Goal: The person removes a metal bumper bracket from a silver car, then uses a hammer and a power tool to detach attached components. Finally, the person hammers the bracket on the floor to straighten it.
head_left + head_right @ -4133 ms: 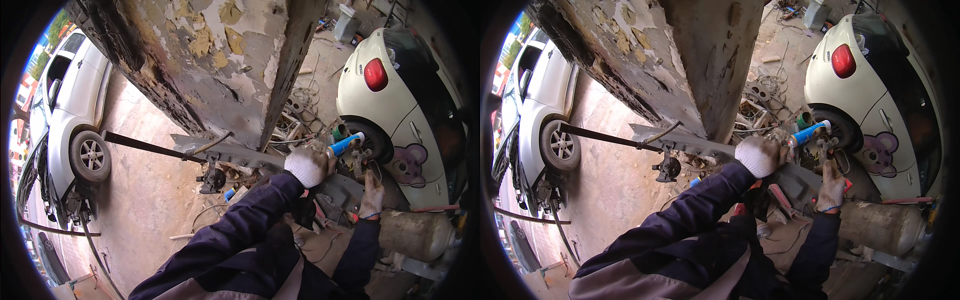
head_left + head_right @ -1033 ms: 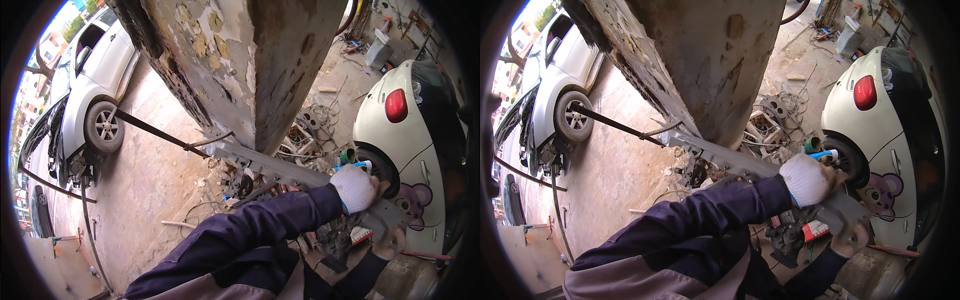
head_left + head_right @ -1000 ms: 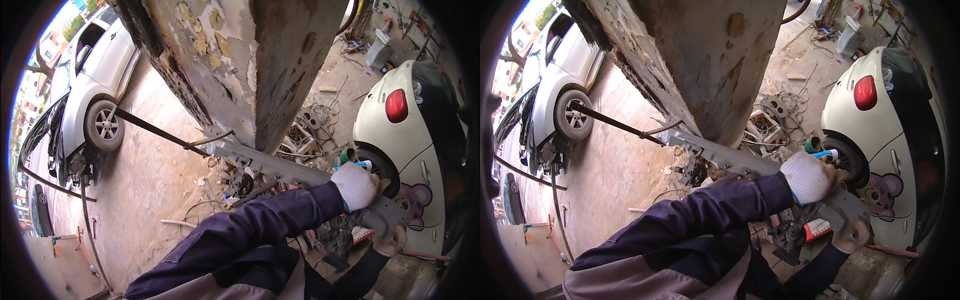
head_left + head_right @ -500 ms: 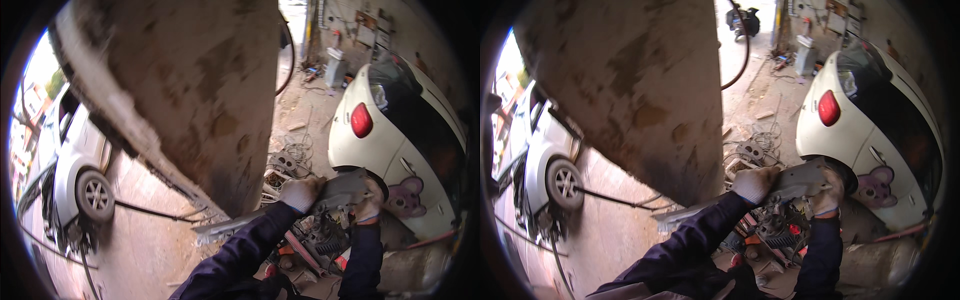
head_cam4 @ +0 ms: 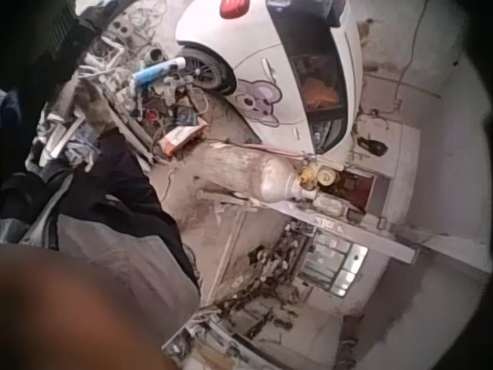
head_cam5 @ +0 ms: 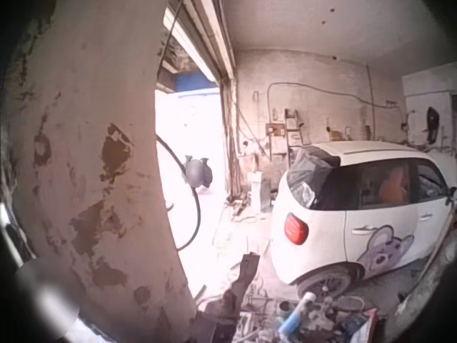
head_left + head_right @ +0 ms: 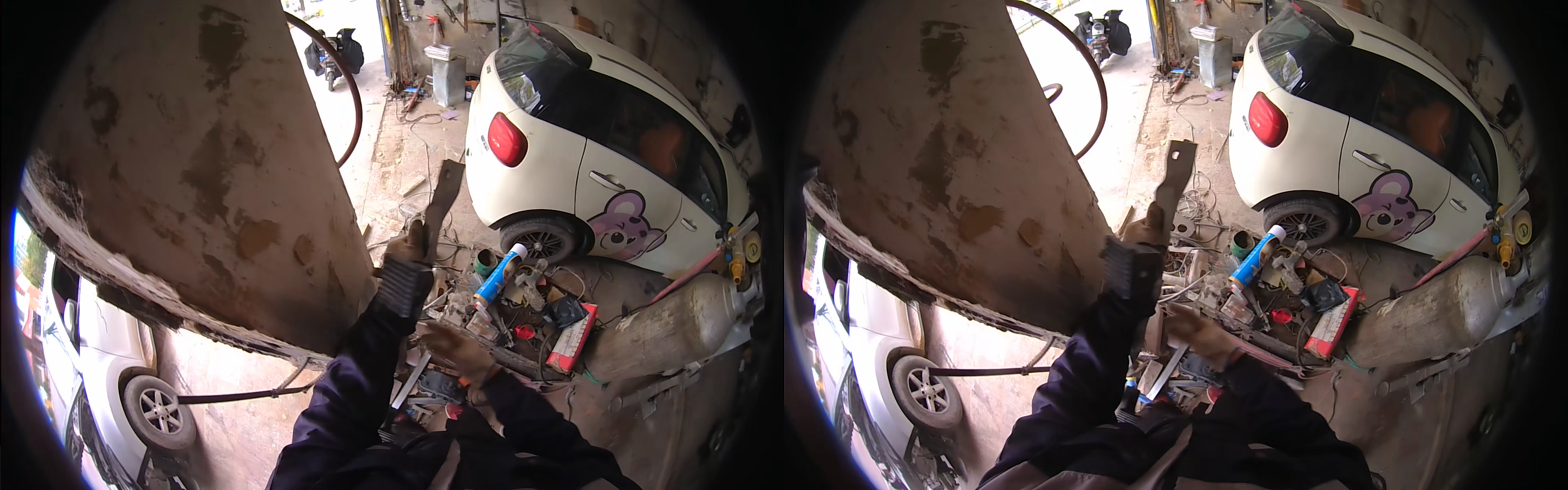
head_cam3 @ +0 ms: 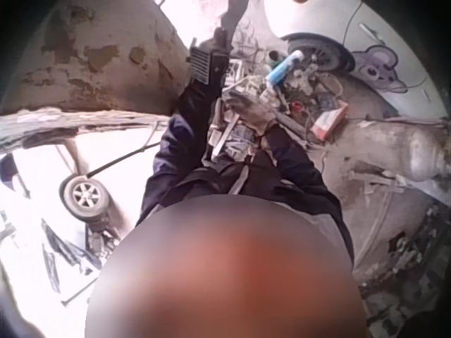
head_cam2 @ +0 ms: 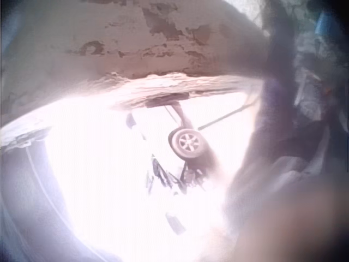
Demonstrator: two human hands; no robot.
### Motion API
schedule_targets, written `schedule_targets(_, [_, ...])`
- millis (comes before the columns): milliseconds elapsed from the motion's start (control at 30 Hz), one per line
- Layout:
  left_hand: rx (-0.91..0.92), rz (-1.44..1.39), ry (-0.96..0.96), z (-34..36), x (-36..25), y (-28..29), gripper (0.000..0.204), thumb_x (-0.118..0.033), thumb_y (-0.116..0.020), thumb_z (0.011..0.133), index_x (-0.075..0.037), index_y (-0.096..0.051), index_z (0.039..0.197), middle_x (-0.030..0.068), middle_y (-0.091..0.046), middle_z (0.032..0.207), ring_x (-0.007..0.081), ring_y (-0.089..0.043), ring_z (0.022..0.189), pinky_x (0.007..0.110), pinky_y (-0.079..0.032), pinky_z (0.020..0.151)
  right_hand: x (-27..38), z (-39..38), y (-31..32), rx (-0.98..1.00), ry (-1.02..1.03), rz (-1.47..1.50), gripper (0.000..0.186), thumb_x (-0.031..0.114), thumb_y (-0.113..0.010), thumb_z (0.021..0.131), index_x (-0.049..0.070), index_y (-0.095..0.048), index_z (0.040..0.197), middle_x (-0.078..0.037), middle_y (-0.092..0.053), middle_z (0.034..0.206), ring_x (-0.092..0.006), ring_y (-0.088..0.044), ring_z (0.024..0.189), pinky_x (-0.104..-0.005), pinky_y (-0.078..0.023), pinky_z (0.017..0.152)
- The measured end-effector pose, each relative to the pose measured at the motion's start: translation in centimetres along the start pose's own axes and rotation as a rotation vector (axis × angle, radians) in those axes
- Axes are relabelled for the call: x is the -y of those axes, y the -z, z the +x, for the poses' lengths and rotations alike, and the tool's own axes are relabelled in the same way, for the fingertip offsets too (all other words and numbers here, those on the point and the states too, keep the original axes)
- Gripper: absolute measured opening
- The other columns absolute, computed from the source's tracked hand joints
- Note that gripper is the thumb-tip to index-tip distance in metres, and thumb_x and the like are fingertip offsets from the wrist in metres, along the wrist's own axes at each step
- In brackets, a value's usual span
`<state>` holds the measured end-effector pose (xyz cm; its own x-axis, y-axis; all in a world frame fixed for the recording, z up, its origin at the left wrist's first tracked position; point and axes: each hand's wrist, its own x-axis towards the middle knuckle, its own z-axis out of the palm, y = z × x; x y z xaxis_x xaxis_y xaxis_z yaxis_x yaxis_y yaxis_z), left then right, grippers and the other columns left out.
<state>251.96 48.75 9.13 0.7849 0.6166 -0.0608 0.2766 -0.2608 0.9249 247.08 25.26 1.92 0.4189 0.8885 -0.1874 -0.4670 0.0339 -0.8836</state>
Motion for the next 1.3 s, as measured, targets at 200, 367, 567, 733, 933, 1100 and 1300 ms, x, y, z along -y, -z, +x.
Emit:
schedule_targets(200, [0.003, -0.378, 0.061, -9.2, 2.7, 1.7, 0.078, -0.065, -0.039, 0.109, 0.004, -0.073, 0.103, 0.0253, -0.069, 0.089, 0.0378, -0.072, 0.09, 0.049, -0.052, 0.079, -3.1, 1.9, -2.2, 0.108, 0.054, -0.355, 0.08, 0.025, -0.08, 0.098, 0.0, -0.039, 0.162, -0.018, -0.062, 0.149, -0.0239, -0.062, 0.136, -0.0377, -0.05, 0.114])
schedule_targets(367, [-0.082, -0.601, 0.113, -18.1, 5.4, 2.6, 0.064, -0.055, -0.046, 0.11, 0.005, -0.071, 0.112, 0.0229, -0.07, 0.102, 0.0351, -0.071, 0.1, 0.046, -0.054, 0.086, -3.2, 1.3, -2.6, 0.228, 0.094, -0.203, 0.058, 0.024, -0.087, 0.093, 0.004, -0.062, 0.142, -0.007, -0.076, 0.121, -0.0137, -0.069, 0.111, -0.0333, -0.056, 0.099])
schedule_targets(567, [-0.17, -0.88, 0.026, -20.9, 3.2, 6.3, 0.05, -0.042, -0.054, 0.111, 0.005, -0.068, 0.124, 0.0201, -0.071, 0.117, 0.0317, -0.069, 0.111, 0.041, -0.055, 0.095, -2.7, -3.3, -6.5, 0.165, 0.108, -0.299, 0.053, 0.024, -0.088, 0.091, 0.005, -0.064, 0.135, -0.005, -0.074, 0.108, -0.014, -0.068, 0.098, -0.0351, -0.057, 0.086])
schedule_targets(733, [-0.33, -0.173, -0.125, -32.4, 4.1, 9.8, 0.041, -0.029, -0.056, 0.113, 0.006, -0.069, 0.129, 0.0152, -0.076, 0.118, 0.0239, -0.071, 0.114, 0.036, -0.055, 0.102, -1.3, -5.5, -11.7, 0.183, 0.194, -0.093, 0.044, 0.017, -0.087, 0.091, 0.002, -0.064, 0.124, -0.005, -0.071, 0.105, -0.0137, -0.067, 0.093, -0.0329, -0.056, 0.082])
schedule_targets(933, [-0.471, -0.395, 0.237, -53.5, 11.1, 8.9, 0.04, -0.013, -0.056, 0.104, 0.006, -0.064, 0.138, 0.0161, -0.073, 0.134, 0.0233, -0.066, 0.128, 0.037, -0.049, 0.113, -4.9, -6.9, -22.0, 0.194, 0.169, -0.188, 0.035, 0.016, -0.085, 0.095, 0.0, -0.064, 0.118, -0.004, -0.073, 0.101, -0.0115, -0.066, 0.087, -0.0301, -0.055, 0.077])
schedule_targets(1100, [-0.75, -0.675, 0.162, -69.8, 15.1, 9.9, 0.062, -0.013, -0.065, 0.096, 0.004, -0.05, 0.154, 0.0202, -0.062, 0.15, 0.0315, -0.061, 0.138, 0.044, -0.046, 0.119, -15.0, -11.1, -33.6, 0.283, -0.082, -0.064, 0.025, 0.015, -0.083, 0.097, 0.0, -0.071, 0.115, 0.002, -0.07, 0.099, -0.0074, -0.059, 0.088, -0.028, -0.049, 0.078])
schedule_targets(1300, [-0.958, -0.966, 0.173, -87.6, 16.6, 14.2, 0.073, -0.02, -0.074, 0.091, 0.004, -0.049, 0.155, 0.0196, -0.061, 0.15, 0.0282, -0.059, 0.139, 0.041, -0.049, 0.118, -27.3, -18.7, -46.5, 0.399, -0.522, -0.125, 0.03, 0.032, -0.08, 0.102, 0.009, -0.072, 0.121, 0.002, -0.069, 0.103, -0.0115, -0.066, 0.094, -0.0308, -0.054, 0.081])
